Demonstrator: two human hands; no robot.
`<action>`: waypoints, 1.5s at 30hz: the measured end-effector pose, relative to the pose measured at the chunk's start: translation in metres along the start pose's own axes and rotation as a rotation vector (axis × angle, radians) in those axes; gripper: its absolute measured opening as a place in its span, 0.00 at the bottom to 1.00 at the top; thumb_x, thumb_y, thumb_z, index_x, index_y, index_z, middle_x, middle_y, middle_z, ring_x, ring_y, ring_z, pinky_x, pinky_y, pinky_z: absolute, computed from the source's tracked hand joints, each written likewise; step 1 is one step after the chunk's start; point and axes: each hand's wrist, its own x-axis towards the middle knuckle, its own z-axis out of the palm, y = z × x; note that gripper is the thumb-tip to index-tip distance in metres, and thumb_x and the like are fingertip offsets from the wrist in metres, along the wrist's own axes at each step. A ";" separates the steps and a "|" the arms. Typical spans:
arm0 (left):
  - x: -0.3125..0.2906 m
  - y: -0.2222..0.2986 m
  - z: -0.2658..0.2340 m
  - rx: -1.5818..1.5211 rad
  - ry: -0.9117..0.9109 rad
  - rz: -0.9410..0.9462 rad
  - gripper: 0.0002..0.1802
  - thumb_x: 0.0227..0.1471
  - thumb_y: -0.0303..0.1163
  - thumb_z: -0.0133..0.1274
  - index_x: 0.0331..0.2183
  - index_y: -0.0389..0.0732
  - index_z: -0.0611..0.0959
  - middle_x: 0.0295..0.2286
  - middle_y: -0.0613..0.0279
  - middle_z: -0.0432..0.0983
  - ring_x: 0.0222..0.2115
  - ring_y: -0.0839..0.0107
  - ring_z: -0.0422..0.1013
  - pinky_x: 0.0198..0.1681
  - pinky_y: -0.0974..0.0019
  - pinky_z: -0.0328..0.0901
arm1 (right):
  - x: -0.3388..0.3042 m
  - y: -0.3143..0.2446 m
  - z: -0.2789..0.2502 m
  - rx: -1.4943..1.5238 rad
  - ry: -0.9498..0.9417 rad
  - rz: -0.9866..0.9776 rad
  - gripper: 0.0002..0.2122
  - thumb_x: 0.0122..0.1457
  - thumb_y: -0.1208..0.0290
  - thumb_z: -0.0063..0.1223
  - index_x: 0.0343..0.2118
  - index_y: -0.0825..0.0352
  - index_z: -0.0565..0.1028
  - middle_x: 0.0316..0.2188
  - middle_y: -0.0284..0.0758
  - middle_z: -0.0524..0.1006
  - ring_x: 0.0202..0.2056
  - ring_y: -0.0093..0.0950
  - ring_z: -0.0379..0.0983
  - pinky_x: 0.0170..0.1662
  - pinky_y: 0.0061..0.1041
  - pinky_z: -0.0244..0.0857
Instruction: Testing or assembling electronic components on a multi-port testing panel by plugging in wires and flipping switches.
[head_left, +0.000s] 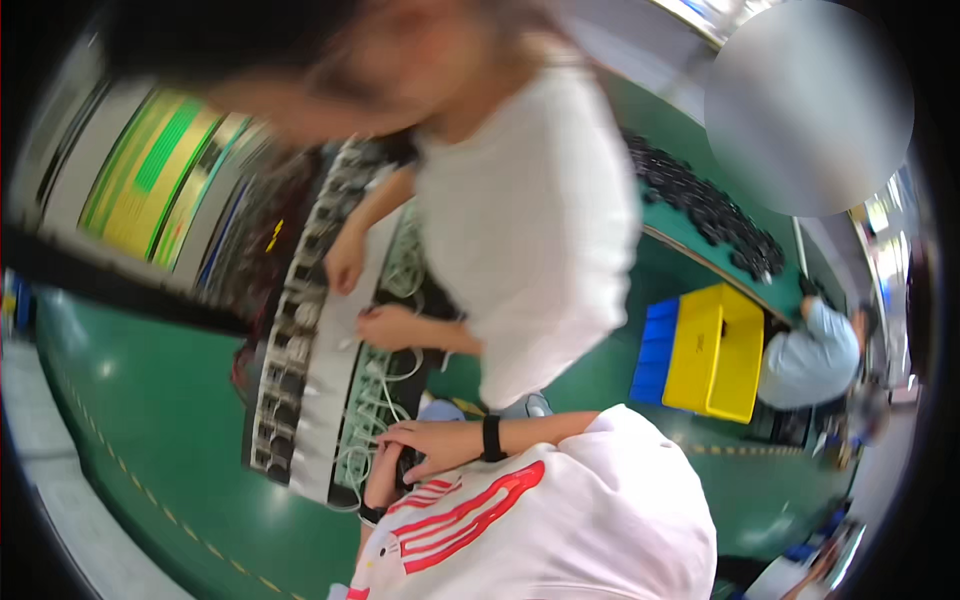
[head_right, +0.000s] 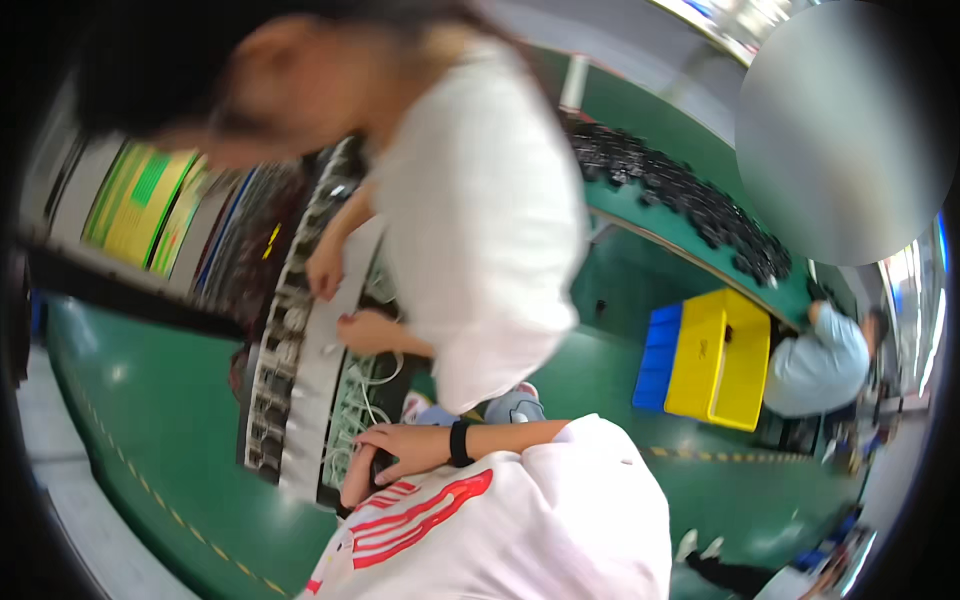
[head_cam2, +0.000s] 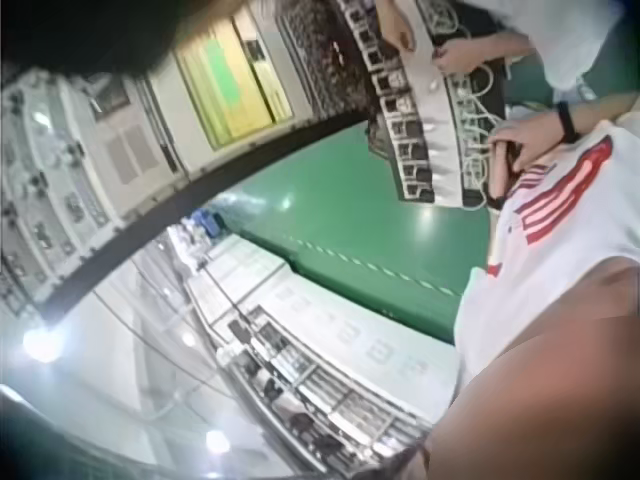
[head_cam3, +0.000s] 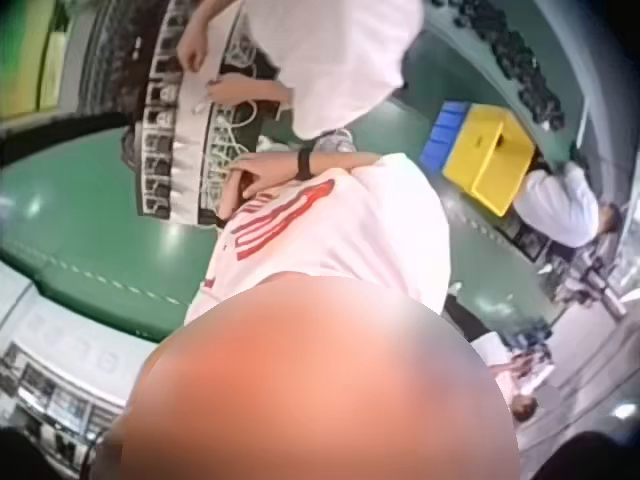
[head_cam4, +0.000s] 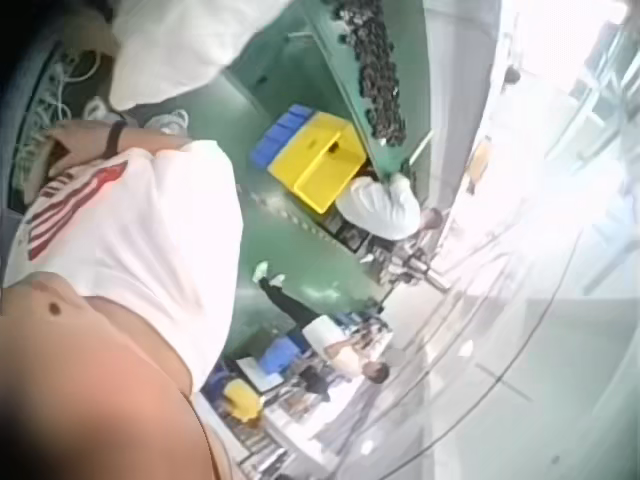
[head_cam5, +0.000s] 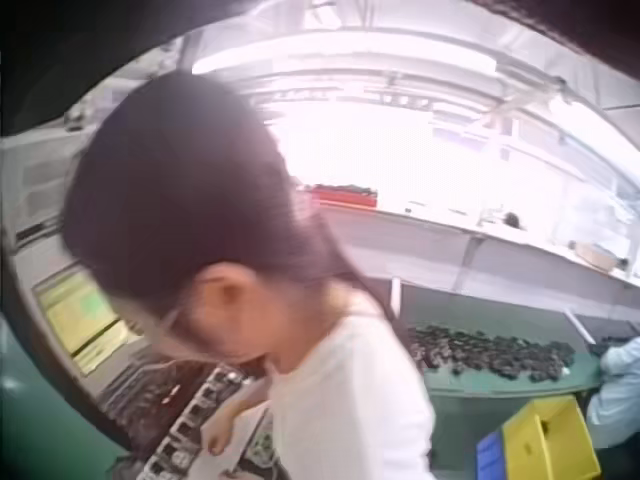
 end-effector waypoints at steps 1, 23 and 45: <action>0.010 0.004 0.015 0.327 -0.104 0.285 0.29 0.41 0.25 0.58 0.48 0.35 0.70 0.39 0.55 0.69 0.37 0.65 0.68 0.37 0.65 0.64 | -0.022 0.006 -0.005 -0.037 0.025 0.090 0.36 0.52 0.55 0.58 0.59 0.67 0.57 0.52 0.47 0.65 0.52 0.40 0.64 0.55 0.33 0.58; 0.292 0.163 0.424 -0.597 -0.429 -0.496 0.32 0.61 0.40 0.43 0.61 0.44 0.51 0.55 0.53 0.55 0.48 0.54 0.68 0.52 0.54 0.63 | -0.403 0.142 -0.277 1.696 1.128 -0.277 0.16 0.57 0.68 0.45 0.48 0.62 0.68 0.54 0.48 0.65 0.53 0.54 0.62 0.54 0.55 0.60; 0.473 0.147 0.317 -0.528 0.012 -0.637 0.21 0.57 0.43 0.47 0.48 0.40 0.73 0.41 0.61 0.75 0.37 0.70 0.73 0.40 0.68 0.64 | -0.152 0.001 -1.100 -0.731 1.498 -0.675 0.19 0.48 0.75 0.55 0.44 0.68 0.65 0.34 0.35 0.69 0.33 0.26 0.66 0.35 0.25 0.67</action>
